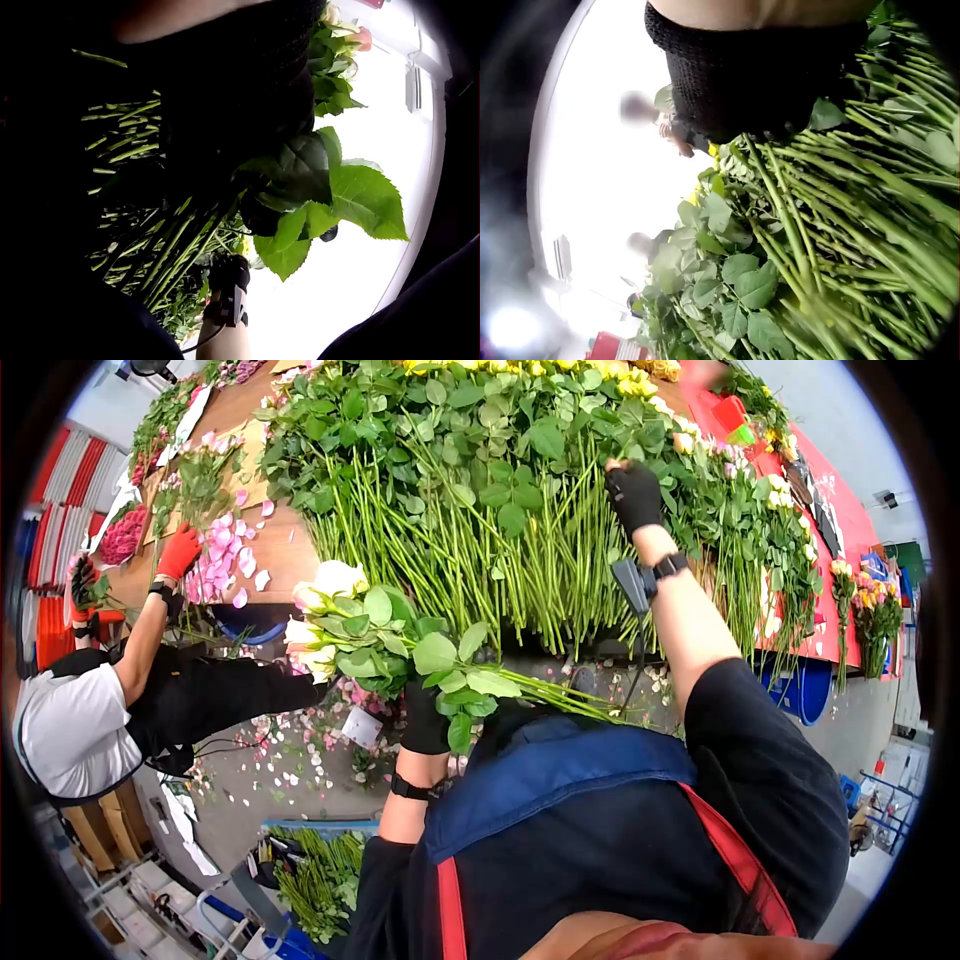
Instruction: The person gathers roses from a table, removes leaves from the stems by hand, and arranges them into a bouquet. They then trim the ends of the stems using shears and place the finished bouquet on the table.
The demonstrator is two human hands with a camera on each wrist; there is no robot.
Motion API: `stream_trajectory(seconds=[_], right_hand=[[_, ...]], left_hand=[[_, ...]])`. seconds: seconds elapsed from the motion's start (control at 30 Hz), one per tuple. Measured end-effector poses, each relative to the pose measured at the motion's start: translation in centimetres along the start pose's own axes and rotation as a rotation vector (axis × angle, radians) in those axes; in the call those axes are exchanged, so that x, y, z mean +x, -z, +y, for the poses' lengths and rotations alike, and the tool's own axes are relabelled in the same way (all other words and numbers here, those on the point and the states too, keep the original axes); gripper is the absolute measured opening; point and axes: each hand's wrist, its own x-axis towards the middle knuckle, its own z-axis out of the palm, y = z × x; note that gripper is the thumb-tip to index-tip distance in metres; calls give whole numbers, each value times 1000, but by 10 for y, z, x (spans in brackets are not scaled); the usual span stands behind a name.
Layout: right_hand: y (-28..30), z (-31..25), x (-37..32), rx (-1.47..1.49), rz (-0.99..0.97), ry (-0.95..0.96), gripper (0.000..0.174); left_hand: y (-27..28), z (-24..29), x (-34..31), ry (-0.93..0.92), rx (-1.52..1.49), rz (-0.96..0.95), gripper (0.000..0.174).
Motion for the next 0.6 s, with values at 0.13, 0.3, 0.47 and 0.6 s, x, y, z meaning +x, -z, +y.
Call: stream_trajectory(seconds=[0.13,0.3,0.47,0.6], right_hand=[[-29,-5,20,-368,-225,8,60],[-21,33,23,-472,-75,507,38],[27,19,-8,195,17,178,23],[69,25,-47,119,73,457,18]], left_hand=[[2,-1,-1,6,21,11,29],[1,-2,-2,4,44,14,28],[-5,-5,-2,8,88,-3,28],[-17,-9,3,-1,213,-50,28]])
